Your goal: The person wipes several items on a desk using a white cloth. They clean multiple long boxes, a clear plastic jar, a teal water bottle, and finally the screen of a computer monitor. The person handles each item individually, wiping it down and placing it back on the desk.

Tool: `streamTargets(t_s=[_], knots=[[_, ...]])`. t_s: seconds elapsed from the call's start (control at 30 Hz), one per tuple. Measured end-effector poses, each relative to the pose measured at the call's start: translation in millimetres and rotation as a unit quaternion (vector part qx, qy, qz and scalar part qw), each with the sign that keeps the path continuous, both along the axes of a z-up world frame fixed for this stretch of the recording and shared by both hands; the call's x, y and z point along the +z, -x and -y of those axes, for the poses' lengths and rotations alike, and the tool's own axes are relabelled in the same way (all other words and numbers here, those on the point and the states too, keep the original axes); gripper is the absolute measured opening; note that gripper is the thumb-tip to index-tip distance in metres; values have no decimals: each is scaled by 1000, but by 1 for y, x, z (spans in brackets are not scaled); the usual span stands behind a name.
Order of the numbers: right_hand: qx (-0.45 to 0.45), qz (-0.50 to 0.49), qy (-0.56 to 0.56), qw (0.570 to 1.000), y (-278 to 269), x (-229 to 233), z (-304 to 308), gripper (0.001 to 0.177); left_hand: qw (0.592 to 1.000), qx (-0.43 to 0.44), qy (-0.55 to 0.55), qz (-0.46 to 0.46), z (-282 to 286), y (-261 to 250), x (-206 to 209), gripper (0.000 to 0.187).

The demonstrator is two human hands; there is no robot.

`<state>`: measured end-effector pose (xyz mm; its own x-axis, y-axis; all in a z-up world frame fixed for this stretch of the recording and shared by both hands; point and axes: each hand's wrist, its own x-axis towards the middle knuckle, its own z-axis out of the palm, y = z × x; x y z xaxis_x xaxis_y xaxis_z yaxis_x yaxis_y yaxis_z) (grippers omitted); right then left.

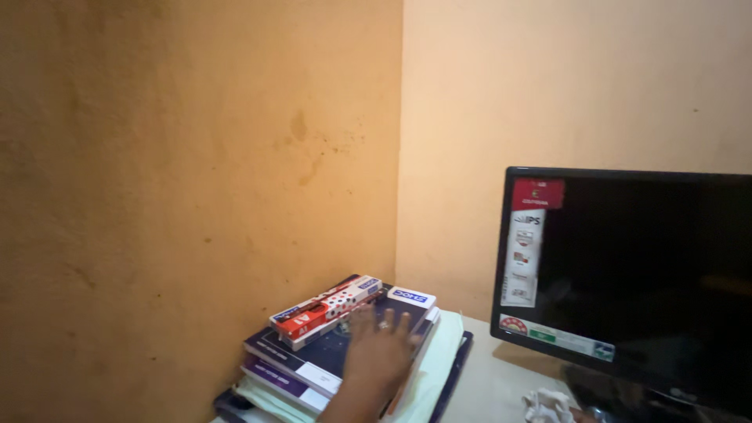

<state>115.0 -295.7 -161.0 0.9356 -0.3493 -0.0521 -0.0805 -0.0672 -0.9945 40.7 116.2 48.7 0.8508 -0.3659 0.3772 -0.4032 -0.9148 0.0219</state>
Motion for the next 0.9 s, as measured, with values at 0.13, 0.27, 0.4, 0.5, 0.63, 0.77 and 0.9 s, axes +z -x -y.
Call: streamTargets(t_s=[0.13, 0.27, 0.4, 0.5, 0.63, 0.77, 0.9], knots=[[5, -4, 12, 1000, -7, 4, -6, 52, 981, 80, -76, 157, -4, -40, 3, 50], [-9, -8, 13, 1000, -6, 8, 8, 52, 980, 158, -89, -87, -59, -49, 32, 43], [-24, -8, 11, 1000, -1, 2, 18, 52, 971, 195, -87, -109, -78, -27, 46, 45], [-20, -11, 15, 1000, -1, -3, 12, 52, 979, 182, -48, -84, -85, -33, 45, 54], [-22, -13, 23, 999, 8, -5, 10, 52, 975, 191, -76, -86, -83, -57, 27, 56], [-12, -11, 29, 999, 15, -2, -8, 52, 977, 145, -120, 103, -72, -65, 16, 53], [2, -4, 42, 999, 16, 13, -33, 52, 993, -49, 10, -108, -27, -14, 20, 63]])
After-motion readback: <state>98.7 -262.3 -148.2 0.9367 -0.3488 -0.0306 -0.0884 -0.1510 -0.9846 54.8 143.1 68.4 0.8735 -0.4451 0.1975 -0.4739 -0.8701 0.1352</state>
